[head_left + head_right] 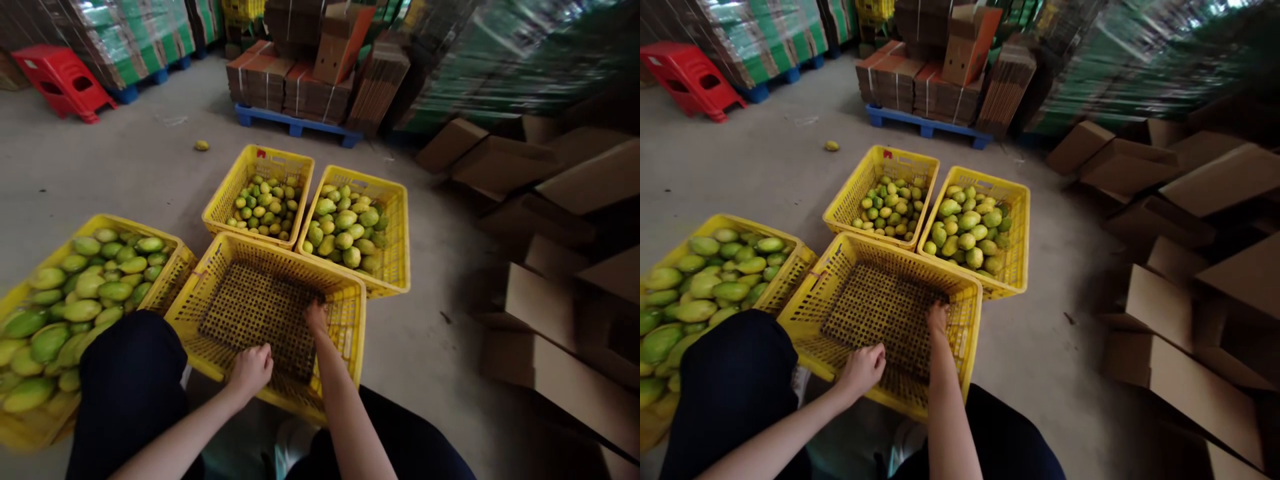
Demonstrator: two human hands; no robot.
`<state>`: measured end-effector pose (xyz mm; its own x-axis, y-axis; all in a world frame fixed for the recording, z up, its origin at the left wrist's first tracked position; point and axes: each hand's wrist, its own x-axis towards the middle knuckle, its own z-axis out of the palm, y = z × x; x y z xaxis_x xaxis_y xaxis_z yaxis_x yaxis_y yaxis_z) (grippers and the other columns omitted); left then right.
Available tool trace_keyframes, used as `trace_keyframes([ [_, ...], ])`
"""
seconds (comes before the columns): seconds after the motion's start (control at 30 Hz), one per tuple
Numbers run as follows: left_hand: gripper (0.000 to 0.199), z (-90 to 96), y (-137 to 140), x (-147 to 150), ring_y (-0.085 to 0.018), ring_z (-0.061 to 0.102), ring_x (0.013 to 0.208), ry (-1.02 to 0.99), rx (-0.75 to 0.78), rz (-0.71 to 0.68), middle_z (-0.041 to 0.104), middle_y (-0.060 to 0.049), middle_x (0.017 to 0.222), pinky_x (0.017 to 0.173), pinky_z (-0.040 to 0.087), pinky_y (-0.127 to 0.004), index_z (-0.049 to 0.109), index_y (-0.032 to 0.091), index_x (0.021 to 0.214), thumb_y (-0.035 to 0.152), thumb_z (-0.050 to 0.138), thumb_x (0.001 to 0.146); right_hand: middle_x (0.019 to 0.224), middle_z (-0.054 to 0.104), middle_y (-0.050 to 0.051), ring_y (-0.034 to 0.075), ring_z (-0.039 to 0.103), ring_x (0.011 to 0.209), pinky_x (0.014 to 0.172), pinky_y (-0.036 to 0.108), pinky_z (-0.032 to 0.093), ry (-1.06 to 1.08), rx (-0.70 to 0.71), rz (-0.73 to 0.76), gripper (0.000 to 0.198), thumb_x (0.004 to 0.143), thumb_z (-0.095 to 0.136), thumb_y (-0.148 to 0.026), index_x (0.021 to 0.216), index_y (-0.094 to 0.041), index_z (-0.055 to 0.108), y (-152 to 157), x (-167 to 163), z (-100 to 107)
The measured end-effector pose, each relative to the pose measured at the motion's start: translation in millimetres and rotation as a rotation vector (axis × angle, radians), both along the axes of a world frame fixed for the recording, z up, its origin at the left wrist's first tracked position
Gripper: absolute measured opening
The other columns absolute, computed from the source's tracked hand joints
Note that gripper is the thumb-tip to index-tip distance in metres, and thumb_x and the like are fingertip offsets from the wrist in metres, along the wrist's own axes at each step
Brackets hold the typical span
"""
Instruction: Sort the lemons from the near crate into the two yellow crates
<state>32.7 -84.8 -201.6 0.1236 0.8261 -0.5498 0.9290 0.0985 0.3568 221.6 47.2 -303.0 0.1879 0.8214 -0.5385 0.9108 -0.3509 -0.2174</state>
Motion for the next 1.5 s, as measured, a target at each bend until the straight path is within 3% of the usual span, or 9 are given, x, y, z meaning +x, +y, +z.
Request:
trace_keyframes([
  [0.17, 0.023, 2.1, 4.9, 0.9, -0.026, 0.071, 0.096, -0.021, -0.02, 0.015, 0.075, -0.012, 0.099, 0.081, 0.05, -0.035, 0.068, 0.02, 0.098, 0.022, 0.047, 0.09, 0.103, 0.072, 0.016, 0.029, 0.069, 0.1, 0.086, 0.035, 0.055, 0.307, 0.094, -0.048, 0.038, 0.084, 0.061, -0.028, 0.117, -0.011, 0.066, 15.8, -16.9, 48.2],
  [0.33, 0.018, 16.0, 10.9, -3.3, -0.031, 0.071, 0.1, -0.081, 0.017, 0.018, 0.074, -0.016, 0.097, 0.085, 0.05, -0.039, 0.07, 0.017, 0.094, 0.024, 0.055, 0.086, 0.09, 0.071, 0.002, 0.014, 0.062, 0.061, 0.054, 0.025, 0.055, 0.669, 0.251, 0.026, 0.04, 0.078, 0.064, -0.033, 0.117, -0.02, 0.064, 23.2, -34.6, 143.7],
  [0.57, 0.038, 93.8, 79.4, -38.9, -0.02, 0.071, 0.097, -0.456, 0.058, -0.008, 0.074, -0.01, 0.107, 0.087, 0.051, -0.032, 0.063, 0.02, 0.114, 0.04, 0.034, 0.099, 0.123, 0.059, 0.006, 0.017, 0.066, 0.088, 0.075, 0.031, 0.057, 1.163, 0.763, 0.128, 0.058, 0.07, 0.079, -0.042, 0.119, -0.027, 0.052, -67.7, -36.0, 249.3],
  [0.63, 0.049, 113.1, 94.1, -54.5, -0.02, 0.072, 0.096, -0.857, -0.165, -0.097, 0.071, -0.012, 0.118, 0.085, 0.053, -0.034, 0.055, 0.021, 0.127, 0.05, 0.025, 0.101, 0.121, 0.06, 0.007, 0.019, 0.066, 0.093, 0.08, 0.033, 0.056, 1.119, 0.848, 0.119, 0.053, 0.073, 0.077, -0.039, 0.118, -0.027, 0.051, -91.1, -38.9, 255.7],
  [0.73, 0.066, 118.9, 98.3, -71.1, -0.022, 0.072, 0.092, -1.298, -0.408, -0.141, 0.068, -0.015, 0.12, 0.083, 0.054, -0.037, 0.05, 0.021, 0.132, 0.07, 0.05, 0.088, 0.111, 0.064, 0.006, 0.019, 0.064, 0.087, 0.078, 0.033, 0.054, 0.969, 0.873, 0.188, 0.051, 0.073, 0.075, -0.031, 0.119, -0.025, 0.053, -105.7, -42.3, 251.2],
  [0.93, 0.087, 81.0, 99.2, -69.2, -0.019, 0.07, 0.077, -1.291, -0.252, 0.076, 0.072, -0.01, 0.102, 0.078, 0.056, -0.035, 0.059, 0.015, 0.13, 0.063, 0.083, 0.062, 0.115, 0.065, 0.009, 0.025, 0.061, 0.108, 0.088, 0.038, 0.052, 0.855, 0.824, 0.373, 0.047, 0.068, 0.069, -0.017, 0.113, -0.023, 0.06, -85.0, -47.2, 229.3],
  [1.07, 0.086, 74.3, 115.6, -69.0, -0.026, 0.071, 0.095, -1.348, -0.122, 0.145, 0.071, -0.014, 0.118, 0.083, 0.057, -0.037, 0.06, 0.016, 0.133, 0.055, 0.086, 0.061, 0.121, 0.064, 0.008, 0.023, 0.063, 0.104, 0.086, 0.036, 0.055, 1.032, 0.769, 0.119, 0.054, 0.067, 0.076, -0.024, 0.118, -0.024, 0.058, -65.3, -48.6, 219.4],
  [1.27, 0.086, 74.7, 122.8, -74.8, -0.032, 0.062, 0.119, -1.412, 0.007, 0.227, 0.066, -0.015, 0.132, 0.097, 0.053, -0.041, 0.061, 0.017, 0.134, 0.044, 0.091, 0.058, 0.082, 0.072, 0.006, 0.018, 0.071, 0.063, 0.062, 0.03, 0.059, 1.488, 0.197, -0.274, 0.055, 0.079, 0.062, -0.069, 0.096, -0.017, 0.066, -49.8, -53.8, 213.3],
  [1.5, 0.073, 72.0, 121.7, -69.5, -0.029, 0.064, 0.118, -1.439, -0.027, 0.167, 0.071, -0.011, 0.125, 0.106, 0.047, -0.042, 0.071, 0.02, 0.12, 0.026, 0.095, 0.051, 0.068, 0.072, 0.004, 0.015, 0.07, 0.056, 0.056, 0.024, 0.058, 1.53, 0.216, -0.432, 0.048, 0.07, 0.08, -0.058, 0.087, -0.014, 0.07, -49.4, -55.5, 215.9],
])
